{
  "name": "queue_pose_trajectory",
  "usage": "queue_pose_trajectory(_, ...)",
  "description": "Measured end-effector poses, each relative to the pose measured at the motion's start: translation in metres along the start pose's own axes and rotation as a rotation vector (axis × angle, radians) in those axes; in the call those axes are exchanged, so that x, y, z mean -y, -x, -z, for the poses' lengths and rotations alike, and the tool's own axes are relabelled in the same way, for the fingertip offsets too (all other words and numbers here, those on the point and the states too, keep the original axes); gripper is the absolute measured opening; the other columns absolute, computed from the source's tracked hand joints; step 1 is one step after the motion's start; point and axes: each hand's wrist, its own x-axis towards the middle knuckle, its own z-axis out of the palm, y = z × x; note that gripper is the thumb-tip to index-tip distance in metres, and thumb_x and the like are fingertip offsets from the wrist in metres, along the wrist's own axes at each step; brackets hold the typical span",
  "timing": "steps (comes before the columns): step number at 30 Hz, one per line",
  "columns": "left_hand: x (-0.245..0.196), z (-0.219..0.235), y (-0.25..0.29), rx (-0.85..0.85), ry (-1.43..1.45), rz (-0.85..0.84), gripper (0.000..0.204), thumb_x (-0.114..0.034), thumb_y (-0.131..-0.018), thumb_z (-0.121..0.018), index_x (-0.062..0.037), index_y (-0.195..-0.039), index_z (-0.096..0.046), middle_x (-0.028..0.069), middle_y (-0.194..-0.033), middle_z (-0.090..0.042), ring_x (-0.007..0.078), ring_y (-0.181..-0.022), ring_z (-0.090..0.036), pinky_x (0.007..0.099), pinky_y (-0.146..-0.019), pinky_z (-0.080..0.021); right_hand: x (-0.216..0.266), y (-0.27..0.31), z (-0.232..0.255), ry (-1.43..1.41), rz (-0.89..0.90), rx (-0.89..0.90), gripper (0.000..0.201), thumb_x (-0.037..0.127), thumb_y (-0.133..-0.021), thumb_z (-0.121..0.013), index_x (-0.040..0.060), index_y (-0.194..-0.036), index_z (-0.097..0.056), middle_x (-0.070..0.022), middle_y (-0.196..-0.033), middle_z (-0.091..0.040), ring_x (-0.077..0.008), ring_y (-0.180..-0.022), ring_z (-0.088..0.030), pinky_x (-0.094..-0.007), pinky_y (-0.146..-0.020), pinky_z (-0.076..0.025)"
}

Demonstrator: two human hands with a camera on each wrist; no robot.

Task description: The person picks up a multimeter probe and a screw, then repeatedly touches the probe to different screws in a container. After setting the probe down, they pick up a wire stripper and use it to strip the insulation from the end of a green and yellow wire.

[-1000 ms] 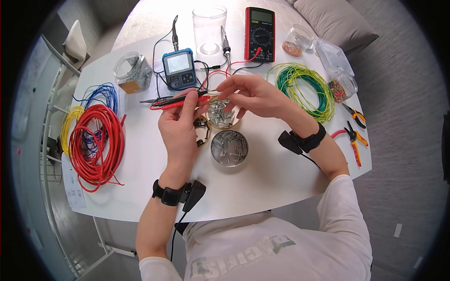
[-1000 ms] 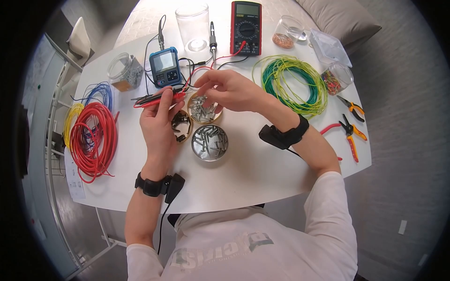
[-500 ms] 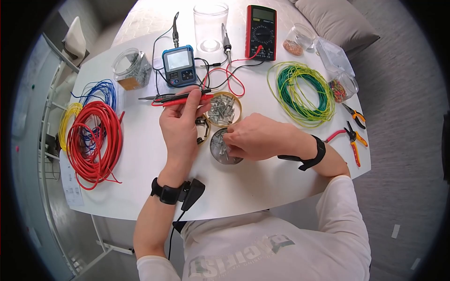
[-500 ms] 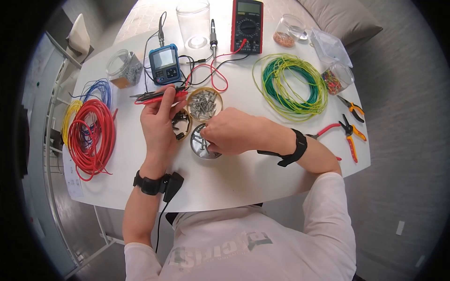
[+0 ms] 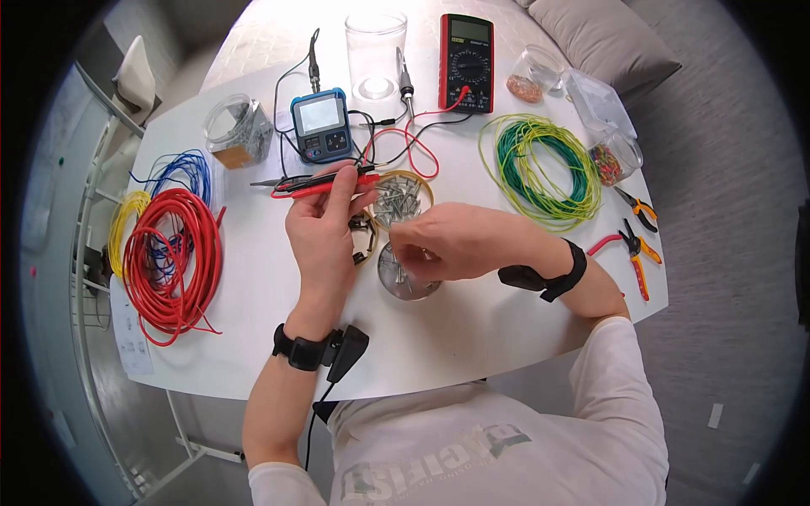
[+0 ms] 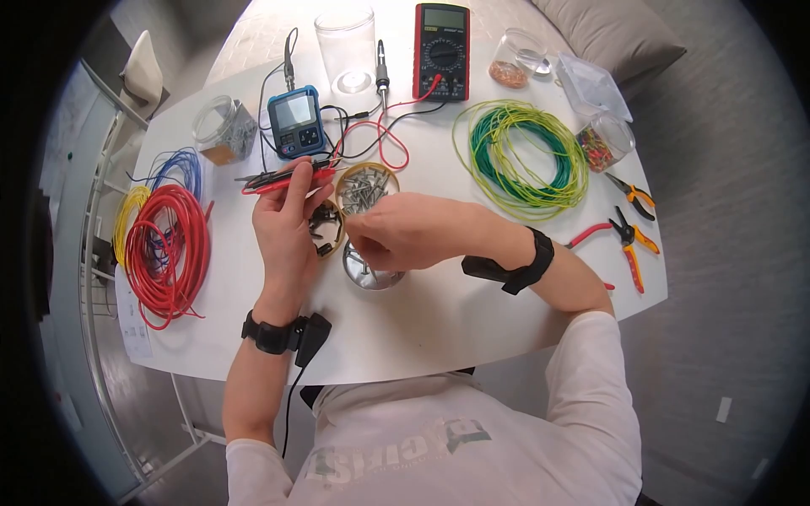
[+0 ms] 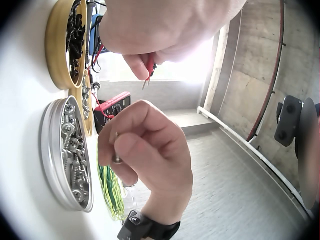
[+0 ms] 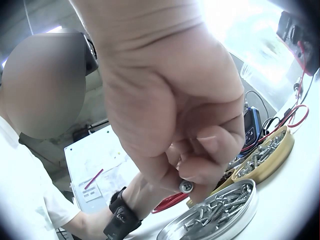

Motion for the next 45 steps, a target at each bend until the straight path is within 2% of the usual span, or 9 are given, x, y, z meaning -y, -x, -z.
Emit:
queue_pose_trajectory(2, -0.001, 0.0, 0.0, -0.006, 0.001, -0.009, 0.023, -0.013, -0.093, -0.063, 0.0048, -0.106, -0.063, 0.0097, -0.094, -0.066, 0.016, -0.082, -0.067, 0.0266, -0.073, -0.058, -0.002, -0.001, 0.008, -0.146, 0.015, -0.058, 0.022, 0.009, -0.083, -0.059, 0.0047, -0.105, -0.058, -0.0091, -0.069, -0.058, -0.029, -0.064, -0.059, -0.0391, -0.061, -0.047)
queue_pose_trajectory(4, -0.002, 0.0, 0.0, -0.021, 0.006, -0.01, 0.023, -0.013, -0.093, -0.063, 0.0048, -0.107, -0.063, 0.0093, -0.094, -0.066, 0.0158, -0.082, -0.067, 0.0261, -0.073, -0.058, -0.006, -0.003, 0.015, -0.156, 0.028, -0.077, 0.015, 0.008, -0.086, -0.054, 0.0024, -0.099, -0.061, -0.0122, -0.074, -0.062, -0.0284, -0.065, -0.063, -0.0396, -0.063, -0.051)
queue_pose_trajectory(7, 0.001, 0.004, -0.002, 0.012, 0.004, -0.016, 0.027, -0.016, -0.093, -0.063, 0.0051, -0.11, -0.062, 0.0105, -0.099, -0.065, 0.0176, -0.087, -0.067, 0.026, -0.078, -0.057, -0.012, -0.006, 0.022, -0.42, -0.119, -0.082, 0.018, 0.009, -0.092, -0.052, 0.0, -0.104, -0.062, -0.0085, -0.081, -0.065, -0.016, -0.07, -0.068, -0.0302, -0.059, -0.053)
queue_pose_trajectory(10, 0.0, 0.002, -0.001, 0.018, 0.037, -0.012, 0.023, -0.013, -0.093, -0.063, 0.0046, -0.108, -0.062, 0.0091, -0.094, -0.066, 0.0157, -0.083, -0.067, 0.0251, -0.073, -0.058, -0.026, -0.01, 0.02, -0.648, -0.205, -0.177, 0.017, 0.007, -0.092, -0.051, -0.0004, -0.103, -0.062, -0.0084, -0.084, -0.066, -0.0152, -0.072, -0.068, -0.028, -0.06, -0.056)
queue_pose_trajectory(17, 0.001, 0.001, 0.001, 0.082, -0.003, 0.012, 0.023, -0.013, -0.094, -0.061, 0.0047, -0.108, -0.062, 0.0109, -0.094, -0.067, 0.0166, -0.085, -0.068, 0.0244, -0.074, -0.057, -0.037, -0.015, 0.015, -0.888, -0.007, -0.296, 0.032, -0.003, -0.092, -0.044, -0.0028, -0.123, -0.047, -0.0107, -0.111, -0.06, -0.0159, -0.096, -0.066, -0.0287, -0.071, -0.06)
queue_pose_trajectory(27, 0.0, 0.002, 0.002, 0.117, -0.042, 0.045, 0.025, -0.016, -0.094, -0.061, 0.0022, -0.112, -0.062, 0.0111, -0.098, -0.068, 0.0139, -0.086, -0.067, 0.0207, -0.075, -0.054, -0.031, -0.014, 0.016, -0.928, 0.019, -0.339, 0.032, -0.003, -0.093, -0.042, -0.0025, -0.124, -0.047, -0.0109, -0.112, -0.061, -0.0159, -0.1, -0.065, -0.0277, -0.075, -0.059)
queue_pose_trajectory(29, 0.001, 0.002, 0.002, 0.113, -0.044, 0.039, 0.025, -0.016, -0.094, -0.061, 0.0022, -0.112, -0.062, 0.011, -0.098, -0.068, 0.0136, -0.086, -0.067, 0.0204, -0.075, -0.054, -0.028, -0.015, 0.016, -0.954, 0.02, -0.377, 0.032, -0.005, -0.087, -0.041, -0.0032, -0.118, -0.049, -0.0112, -0.1, -0.061, -0.0173, -0.09, -0.066, -0.03, -0.074, -0.06)
queue_pose_trajectory(32, 0.001, 0.002, 0.002, 0.104, -0.047, 0.034, 0.025, -0.015, -0.094, -0.061, 0.0022, -0.112, -0.062, 0.0105, -0.098, -0.068, 0.013, -0.085, -0.067, 0.0201, -0.075, -0.054, -0.032, -0.014, 0.017, -0.905, 0.01, -0.336, 0.031, -0.003, -0.094, -0.042, -0.0024, -0.124, -0.048, -0.0105, -0.108, -0.062, -0.0156, -0.099, -0.065, -0.028, -0.075, -0.059)
queue_pose_trajectory(45, 0.0, 0.001, 0.001, 0.082, -0.022, 0.019, 0.023, -0.014, -0.094, -0.061, 0.0028, -0.108, -0.062, 0.0101, -0.096, -0.067, 0.0157, -0.086, -0.068, 0.023, -0.076, -0.056, -0.032, -0.014, 0.017, -0.905, 0.024, -0.375, 0.031, -0.004, -0.093, -0.042, -0.0034, -0.123, -0.049, -0.0111, -0.107, -0.063, -0.0154, -0.096, -0.066, -0.0276, -0.072, -0.06)
